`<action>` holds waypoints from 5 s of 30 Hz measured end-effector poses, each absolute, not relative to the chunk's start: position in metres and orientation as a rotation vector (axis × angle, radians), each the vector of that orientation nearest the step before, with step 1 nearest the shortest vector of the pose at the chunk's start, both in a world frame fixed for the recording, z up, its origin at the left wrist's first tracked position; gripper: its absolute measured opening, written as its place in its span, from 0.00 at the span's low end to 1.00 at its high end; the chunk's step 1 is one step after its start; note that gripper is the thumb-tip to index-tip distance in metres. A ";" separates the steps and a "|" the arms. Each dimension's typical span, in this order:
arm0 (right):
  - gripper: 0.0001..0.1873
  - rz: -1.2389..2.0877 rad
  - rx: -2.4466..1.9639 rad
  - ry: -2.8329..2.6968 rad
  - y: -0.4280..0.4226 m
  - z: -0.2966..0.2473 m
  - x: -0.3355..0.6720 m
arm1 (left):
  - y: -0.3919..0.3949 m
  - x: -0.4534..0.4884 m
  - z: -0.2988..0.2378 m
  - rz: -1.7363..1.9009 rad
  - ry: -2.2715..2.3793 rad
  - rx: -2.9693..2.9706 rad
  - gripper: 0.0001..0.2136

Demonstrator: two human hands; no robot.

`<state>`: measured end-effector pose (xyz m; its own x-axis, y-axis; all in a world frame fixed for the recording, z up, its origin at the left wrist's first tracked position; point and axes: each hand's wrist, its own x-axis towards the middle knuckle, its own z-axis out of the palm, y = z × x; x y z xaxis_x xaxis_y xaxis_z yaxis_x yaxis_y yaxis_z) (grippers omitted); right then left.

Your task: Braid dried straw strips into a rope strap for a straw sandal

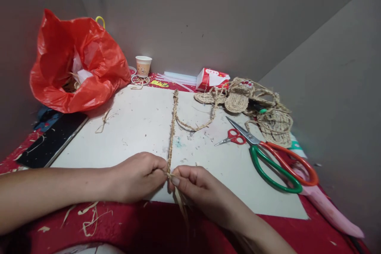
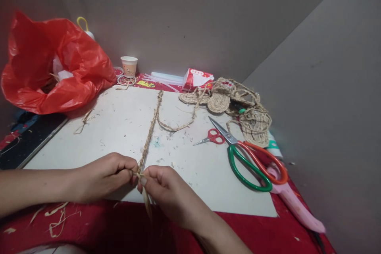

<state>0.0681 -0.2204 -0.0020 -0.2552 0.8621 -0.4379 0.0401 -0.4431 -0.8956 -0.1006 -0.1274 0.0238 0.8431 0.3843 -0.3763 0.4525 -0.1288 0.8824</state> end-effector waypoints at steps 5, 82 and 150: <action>0.15 1.492 -1.569 -1.379 -0.225 0.006 0.060 | -0.126 -0.099 0.009 -0.065 0.625 1.478 0.13; 0.16 1.725 -1.094 -0.722 -0.231 -0.006 0.029 | -0.215 -0.133 0.035 -0.206 0.581 3.145 0.08; 0.19 0.957 -1.493 -1.191 -0.220 0.006 0.069 | -0.170 -0.116 -0.002 0.400 0.714 1.057 0.11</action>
